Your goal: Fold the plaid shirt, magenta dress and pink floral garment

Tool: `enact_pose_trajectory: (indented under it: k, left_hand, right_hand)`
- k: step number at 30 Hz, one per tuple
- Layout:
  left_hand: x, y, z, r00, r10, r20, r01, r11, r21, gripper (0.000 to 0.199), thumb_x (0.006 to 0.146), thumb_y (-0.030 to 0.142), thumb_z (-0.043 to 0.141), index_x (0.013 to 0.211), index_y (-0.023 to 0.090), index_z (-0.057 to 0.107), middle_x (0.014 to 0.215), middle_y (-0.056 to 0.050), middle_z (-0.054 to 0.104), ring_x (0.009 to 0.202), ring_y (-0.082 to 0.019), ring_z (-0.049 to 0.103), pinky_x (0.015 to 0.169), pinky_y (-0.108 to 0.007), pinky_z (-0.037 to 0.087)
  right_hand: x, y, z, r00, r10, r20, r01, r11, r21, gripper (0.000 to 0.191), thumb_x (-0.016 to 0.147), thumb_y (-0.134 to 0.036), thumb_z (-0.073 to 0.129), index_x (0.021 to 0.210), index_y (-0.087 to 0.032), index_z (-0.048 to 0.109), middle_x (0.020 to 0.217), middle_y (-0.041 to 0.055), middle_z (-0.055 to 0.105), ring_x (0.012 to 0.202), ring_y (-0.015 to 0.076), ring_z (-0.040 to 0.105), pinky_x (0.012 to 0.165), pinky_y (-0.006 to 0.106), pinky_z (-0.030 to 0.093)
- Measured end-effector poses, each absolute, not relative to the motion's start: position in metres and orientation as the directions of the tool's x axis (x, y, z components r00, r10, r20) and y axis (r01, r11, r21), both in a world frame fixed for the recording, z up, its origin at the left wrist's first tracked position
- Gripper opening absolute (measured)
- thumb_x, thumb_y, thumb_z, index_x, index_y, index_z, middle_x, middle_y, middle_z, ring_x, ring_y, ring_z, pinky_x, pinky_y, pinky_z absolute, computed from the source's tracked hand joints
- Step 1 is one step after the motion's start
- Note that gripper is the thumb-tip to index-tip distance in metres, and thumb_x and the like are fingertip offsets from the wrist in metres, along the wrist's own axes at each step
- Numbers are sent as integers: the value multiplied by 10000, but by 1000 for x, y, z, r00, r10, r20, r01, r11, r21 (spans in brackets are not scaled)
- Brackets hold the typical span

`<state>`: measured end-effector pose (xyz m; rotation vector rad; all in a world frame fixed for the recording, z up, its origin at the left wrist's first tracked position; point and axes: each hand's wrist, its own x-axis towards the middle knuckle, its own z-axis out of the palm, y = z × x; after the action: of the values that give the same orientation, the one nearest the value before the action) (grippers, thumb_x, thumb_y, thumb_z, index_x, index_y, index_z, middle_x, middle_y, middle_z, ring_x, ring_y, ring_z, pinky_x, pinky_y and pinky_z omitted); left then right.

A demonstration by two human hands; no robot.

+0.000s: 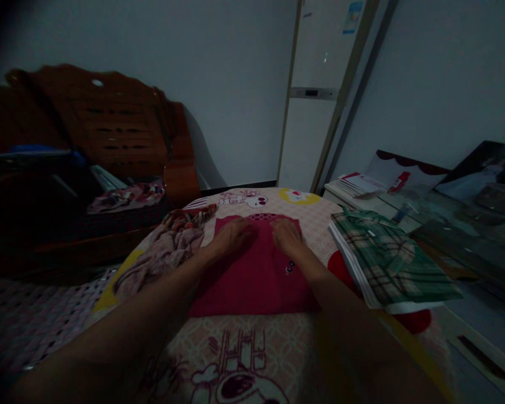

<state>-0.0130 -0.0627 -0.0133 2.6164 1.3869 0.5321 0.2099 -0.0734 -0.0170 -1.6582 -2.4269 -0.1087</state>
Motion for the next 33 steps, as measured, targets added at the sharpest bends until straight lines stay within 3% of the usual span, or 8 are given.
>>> enact_pose_trajectory:
  k: [2,5,7,11,16,25,33]
  left_hand:
    - [-13,-77,-26,561,797,226,739,-605,296,372,957,310,440,1274,174,579,1325,-134,593,1215,-237,556,1045,-374,428]
    - [-20,-85,-44,556,815,164,774,-579,257,568,975,429,404,1473,156,389,1531,-170,402,1426,-281,355,1160,-489,288]
    - [-27,-83,-50,563,818,119,788,-575,222,617,993,462,341,1531,165,292,1583,-162,313,1477,-278,258,1183,-525,219]
    - [-40,-76,-46,543,831,118,814,-556,170,635,998,508,292,1562,224,219,1622,-138,205,1501,-273,183,1181,-541,198]
    - [-52,-70,-44,545,838,31,828,-543,137,624,1001,499,280,1556,216,247,1612,-132,233,1499,-272,187,1185,-522,192]
    - [-51,-63,-51,425,904,43,890,-426,161,655,994,508,257,1552,165,254,1617,-143,218,1500,-289,181,1183,-513,186]
    - [-47,-62,-48,298,953,45,941,-302,153,721,976,553,236,1532,94,268,1599,-196,247,1491,-298,214,1176,-494,208]
  right_hand:
    - [213,-85,-31,-365,914,179,918,386,-95,452,971,-299,436,1386,-138,517,1457,156,499,1347,273,442,1118,411,323]
    - [223,-97,-50,-323,939,121,931,338,-141,568,989,-414,407,1492,-153,390,1562,142,364,1437,303,323,1152,473,271]
    - [232,-99,-58,-289,951,113,944,303,-133,594,992,-454,387,1512,-169,360,1588,129,317,1460,313,276,1159,497,249]
    - [244,-96,-66,-264,956,126,954,278,-110,621,994,-508,349,1516,-172,359,1599,134,286,1474,313,246,1159,503,245]
    - [248,-93,-69,-273,954,124,950,288,-120,610,998,-510,337,1515,-189,369,1600,128,286,1470,316,257,1156,505,251]
    - [257,-85,-68,-125,985,118,982,140,-130,614,1000,-476,328,1499,-122,375,1579,165,321,1463,300,282,1165,467,237]
    - [260,-79,-78,-78,986,151,982,102,-157,657,986,-513,324,1490,-94,371,1568,193,328,1463,295,283,1166,462,237]
